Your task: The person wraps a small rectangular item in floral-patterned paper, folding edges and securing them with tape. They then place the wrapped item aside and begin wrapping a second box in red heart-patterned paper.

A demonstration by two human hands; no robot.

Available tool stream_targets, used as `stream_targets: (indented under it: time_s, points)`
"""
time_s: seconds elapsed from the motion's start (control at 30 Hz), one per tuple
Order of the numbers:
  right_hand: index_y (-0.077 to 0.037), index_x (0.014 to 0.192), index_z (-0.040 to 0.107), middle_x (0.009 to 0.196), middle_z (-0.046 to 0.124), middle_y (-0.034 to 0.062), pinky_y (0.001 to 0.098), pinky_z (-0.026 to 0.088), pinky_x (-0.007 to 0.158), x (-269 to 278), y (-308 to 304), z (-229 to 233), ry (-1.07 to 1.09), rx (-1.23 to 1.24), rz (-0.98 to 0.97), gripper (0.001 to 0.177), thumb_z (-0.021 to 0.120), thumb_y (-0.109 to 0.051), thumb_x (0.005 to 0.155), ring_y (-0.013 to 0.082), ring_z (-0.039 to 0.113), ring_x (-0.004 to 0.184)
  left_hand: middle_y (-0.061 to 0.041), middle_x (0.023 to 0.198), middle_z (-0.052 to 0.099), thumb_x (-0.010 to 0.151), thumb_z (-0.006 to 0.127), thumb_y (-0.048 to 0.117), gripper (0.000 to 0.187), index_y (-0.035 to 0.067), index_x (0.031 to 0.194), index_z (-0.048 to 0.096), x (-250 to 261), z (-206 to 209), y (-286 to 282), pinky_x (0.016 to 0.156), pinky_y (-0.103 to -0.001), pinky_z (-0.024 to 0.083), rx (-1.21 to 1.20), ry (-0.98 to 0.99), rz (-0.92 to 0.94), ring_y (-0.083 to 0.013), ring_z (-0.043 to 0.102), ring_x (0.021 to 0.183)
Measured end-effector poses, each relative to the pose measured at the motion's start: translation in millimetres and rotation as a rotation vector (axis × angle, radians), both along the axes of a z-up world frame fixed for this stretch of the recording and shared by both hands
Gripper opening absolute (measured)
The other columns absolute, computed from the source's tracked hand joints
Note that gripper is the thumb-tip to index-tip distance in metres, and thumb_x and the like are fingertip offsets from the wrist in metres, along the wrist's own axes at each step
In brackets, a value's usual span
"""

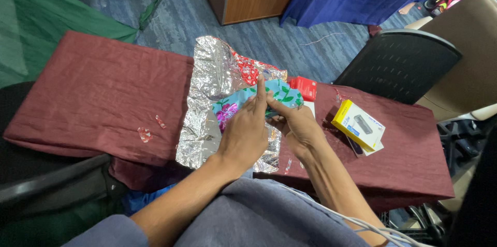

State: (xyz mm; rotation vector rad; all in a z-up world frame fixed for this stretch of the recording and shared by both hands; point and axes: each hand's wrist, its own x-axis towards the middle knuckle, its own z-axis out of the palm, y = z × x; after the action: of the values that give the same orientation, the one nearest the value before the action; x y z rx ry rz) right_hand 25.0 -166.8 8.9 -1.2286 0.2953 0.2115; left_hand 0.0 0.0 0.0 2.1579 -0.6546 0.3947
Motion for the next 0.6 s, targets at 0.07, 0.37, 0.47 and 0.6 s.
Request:
stream_targets:
  time_s: [0.07,0.37,0.47,0.6]
  points:
    - [-0.003,0.11,0.072,0.094,0.073,0.0027,0.0314,0.054,0.073,0,-1,7,0.041,-0.011,-0.02,0.022,0.077,-0.01,0.09,0.0128,0.063,0.077,-0.023,0.149,0.056,0.079,0.065,0.008,0.107,-0.01,0.163,0.001,-1,14,4,0.113,-0.047,0.045,-0.068,0.079,-0.048,-0.0461,0.055,0.137]
    - [-0.002,0.105,0.07,0.095,0.072,0.006,0.0314,0.057,0.078,2,-18,10,0.158,-0.013,-0.101,0.018,0.075,-0.007,0.088,0.0138,0.066,0.083,-0.022,0.115,0.067,0.075,0.088,0.041,0.082,-0.005,0.133,0.052,22,21,26,0.088,-0.039,0.051,-0.21,0.402,0.396,-0.03,0.066,0.1]
    - [-0.002,0.106,0.069,0.097,0.072,0.006,0.0306,0.056,0.079,1,-20,9,0.136,-0.011,-0.105,0.018,0.073,-0.007,0.089,0.0135,0.066,0.085,-0.009,0.1,0.074,0.082,0.081,0.035,0.051,-0.001,0.115,0.069,25,13,39,0.077,-0.029,0.051,-0.706,0.774,0.251,-0.0144,0.066,0.086]
    - [-0.003,0.109,0.068,0.1,0.073,0.0054,0.03,0.056,0.079,-2,-17,13,0.117,0.006,-0.094,0.02,0.071,-0.007,0.089,0.0131,0.067,0.087,-0.004,0.086,0.07,0.09,0.081,0.024,0.029,-0.002,0.101,0.075,25,11,51,0.064,-0.026,0.045,-0.832,0.859,0.207,-0.0089,0.055,0.072]
